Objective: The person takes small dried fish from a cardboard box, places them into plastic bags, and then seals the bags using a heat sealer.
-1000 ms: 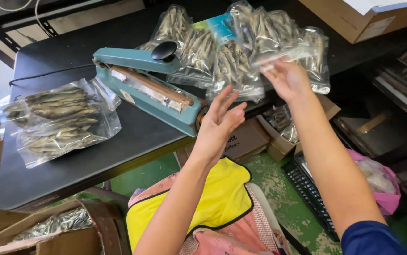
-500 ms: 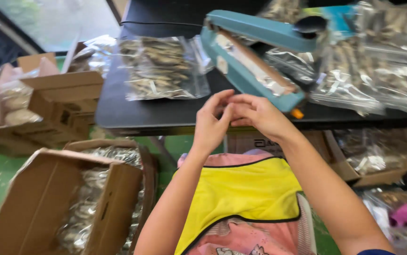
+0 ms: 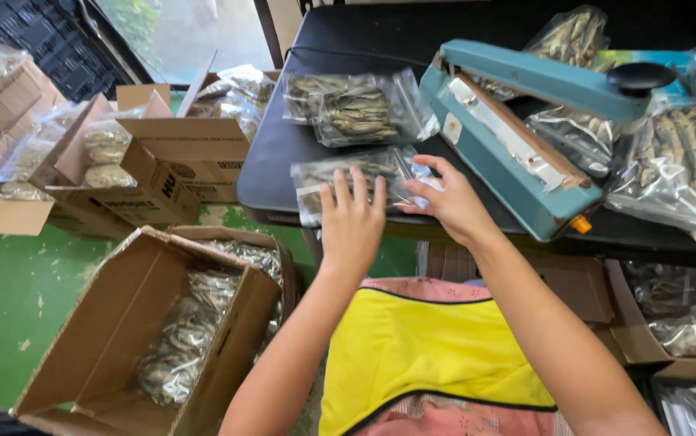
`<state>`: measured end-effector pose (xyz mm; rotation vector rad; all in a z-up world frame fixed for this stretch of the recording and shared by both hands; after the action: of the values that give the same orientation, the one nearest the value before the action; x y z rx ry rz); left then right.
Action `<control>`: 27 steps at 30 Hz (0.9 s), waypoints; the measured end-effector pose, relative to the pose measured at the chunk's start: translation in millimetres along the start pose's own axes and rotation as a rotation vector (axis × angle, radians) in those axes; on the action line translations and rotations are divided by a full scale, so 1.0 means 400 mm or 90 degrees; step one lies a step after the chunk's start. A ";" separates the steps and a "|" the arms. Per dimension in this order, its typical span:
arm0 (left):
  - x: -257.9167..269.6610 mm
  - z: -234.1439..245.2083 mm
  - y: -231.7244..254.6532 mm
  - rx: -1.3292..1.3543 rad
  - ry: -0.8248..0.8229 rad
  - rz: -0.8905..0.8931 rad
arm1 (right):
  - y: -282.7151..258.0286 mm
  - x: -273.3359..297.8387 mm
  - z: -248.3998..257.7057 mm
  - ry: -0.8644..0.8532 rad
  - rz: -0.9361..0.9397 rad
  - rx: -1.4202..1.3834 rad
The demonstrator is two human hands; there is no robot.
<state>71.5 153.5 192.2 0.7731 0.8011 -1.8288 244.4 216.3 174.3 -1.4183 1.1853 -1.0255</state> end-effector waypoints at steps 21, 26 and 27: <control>0.230 0.105 -0.109 0.580 -0.691 0.402 | 0.045 0.389 -0.128 -0.190 0.491 0.613; 0.245 0.085 -0.111 0.657 -0.688 0.572 | 0.099 0.385 -0.152 -0.055 0.822 0.807; 0.240 0.091 -0.111 0.724 -0.679 0.642 | 0.097 0.389 -0.156 -0.012 0.897 0.791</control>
<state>-7.9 90.1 146.0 0.5159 -1.2221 -1.2640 203.3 51.4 147.9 0.4401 0.8653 -0.4357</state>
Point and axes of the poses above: each hand's wrist, its own x-axis away from the middle knuckle, its own z-axis out of the back of the hand, y = z × x, the point moved 2 cm from there along -x, towards the middle knuckle, and after that the axes turned 6 degrees about x, right-handed, at the moved point
